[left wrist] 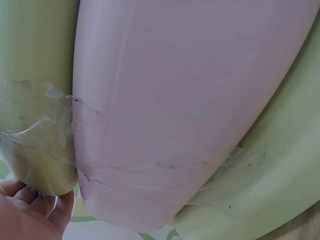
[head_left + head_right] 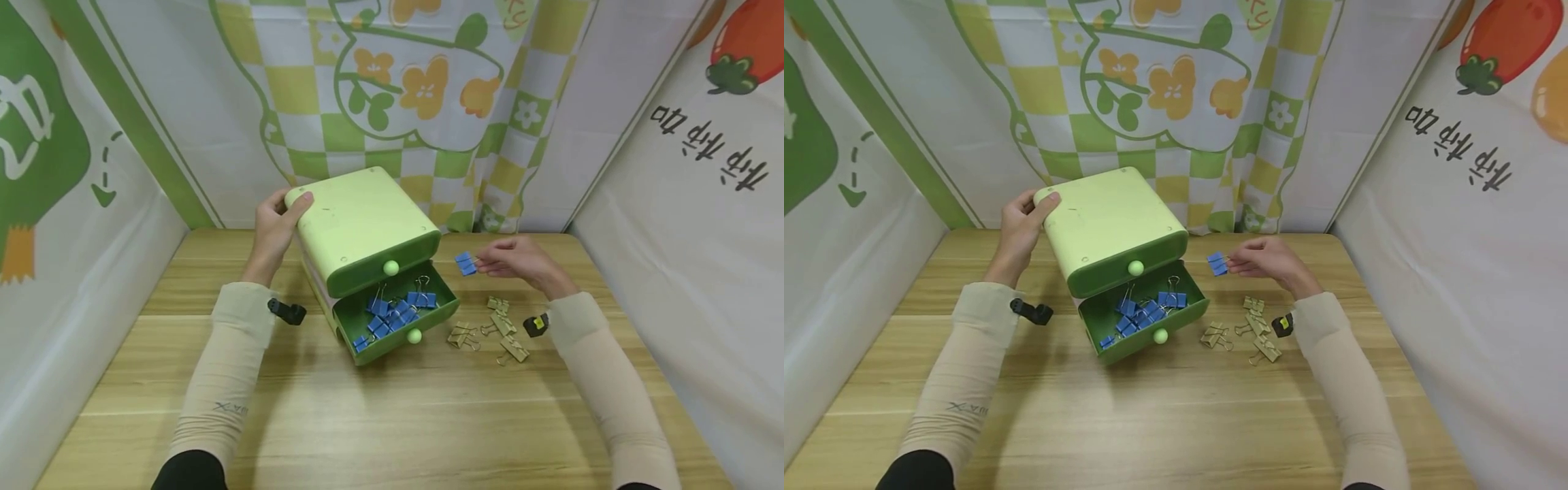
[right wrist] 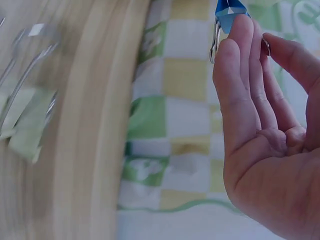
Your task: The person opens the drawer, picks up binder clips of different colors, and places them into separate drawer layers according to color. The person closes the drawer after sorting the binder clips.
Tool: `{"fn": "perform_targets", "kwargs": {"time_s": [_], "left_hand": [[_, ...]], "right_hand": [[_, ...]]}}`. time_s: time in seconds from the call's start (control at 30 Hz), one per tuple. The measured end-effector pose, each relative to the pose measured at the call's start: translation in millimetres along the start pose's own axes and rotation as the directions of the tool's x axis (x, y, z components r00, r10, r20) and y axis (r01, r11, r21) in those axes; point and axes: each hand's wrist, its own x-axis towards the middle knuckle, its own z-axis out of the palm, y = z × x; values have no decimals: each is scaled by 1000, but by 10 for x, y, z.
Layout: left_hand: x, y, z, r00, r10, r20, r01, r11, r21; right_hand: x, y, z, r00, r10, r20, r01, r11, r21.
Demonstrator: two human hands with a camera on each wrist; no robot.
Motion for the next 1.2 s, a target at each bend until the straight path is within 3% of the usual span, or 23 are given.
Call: {"fn": "perform_targets", "kwargs": {"time_s": [0.37, 0.7, 0.8, 1.03, 1.2], "left_hand": [[0, -22, -2, 1000, -2, -6, 1, 999, -34], [8, -15, -2, 1000, -4, -9, 4, 1000, -19], [10, -15, -4, 1000, -3, -6, 3, 1000, -24], [18, -27, -7, 1000, -2, -10, 2, 1000, -31], [14, -22, -4, 1000, 1, -8, -1, 999, -33]], "right_hand": [[-306, -280, 249, 991, -66, 113, 84, 983, -161], [-415, -475, 502, 977, -147, 156, 186, 941, -281], [-429, -513, 589, 971, -172, 169, 222, 910, -351], [-434, -542, 797, 957, -250, 145, 287, 768, -572], [-438, -549, 892, 952, -260, 161, 303, 740, -600]]}}
